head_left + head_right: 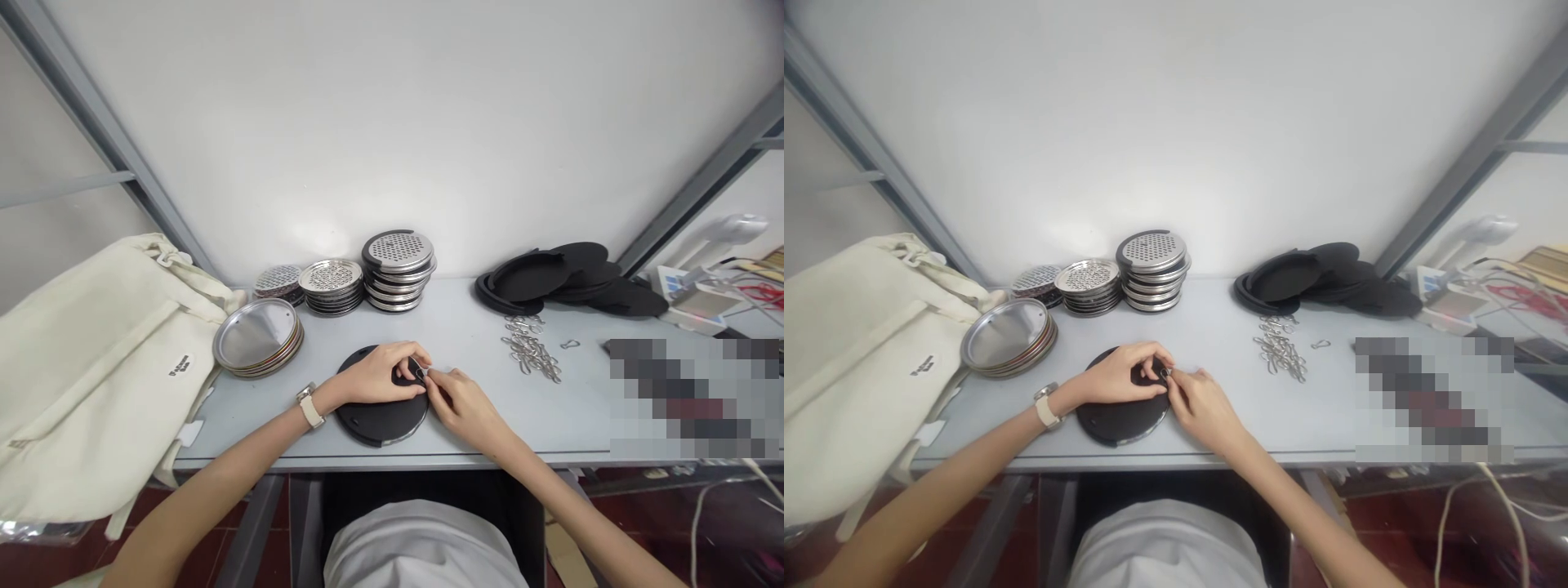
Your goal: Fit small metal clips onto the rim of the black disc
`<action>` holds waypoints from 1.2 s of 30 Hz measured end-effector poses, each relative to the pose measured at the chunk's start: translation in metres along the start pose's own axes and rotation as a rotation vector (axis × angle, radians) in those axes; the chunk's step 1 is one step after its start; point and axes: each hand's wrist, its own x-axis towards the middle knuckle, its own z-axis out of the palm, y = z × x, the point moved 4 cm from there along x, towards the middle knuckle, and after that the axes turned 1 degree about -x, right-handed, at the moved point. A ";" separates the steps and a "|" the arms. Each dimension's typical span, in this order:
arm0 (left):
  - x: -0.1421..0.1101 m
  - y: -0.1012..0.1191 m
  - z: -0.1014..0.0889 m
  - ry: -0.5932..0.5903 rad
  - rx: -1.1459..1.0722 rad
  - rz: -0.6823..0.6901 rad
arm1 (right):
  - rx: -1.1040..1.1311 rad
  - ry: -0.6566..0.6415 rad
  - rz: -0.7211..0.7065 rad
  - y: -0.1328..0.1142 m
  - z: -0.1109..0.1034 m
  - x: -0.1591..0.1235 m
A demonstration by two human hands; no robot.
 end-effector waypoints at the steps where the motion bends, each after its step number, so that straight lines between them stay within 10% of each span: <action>1: 0.000 0.000 0.000 -0.002 -0.009 -0.005 | 0.010 -0.005 0.008 0.000 0.000 0.000; 36: 0.000 -0.001 0.002 -0.027 -0.041 -0.023 | -0.247 0.105 -0.013 -0.008 0.002 -0.007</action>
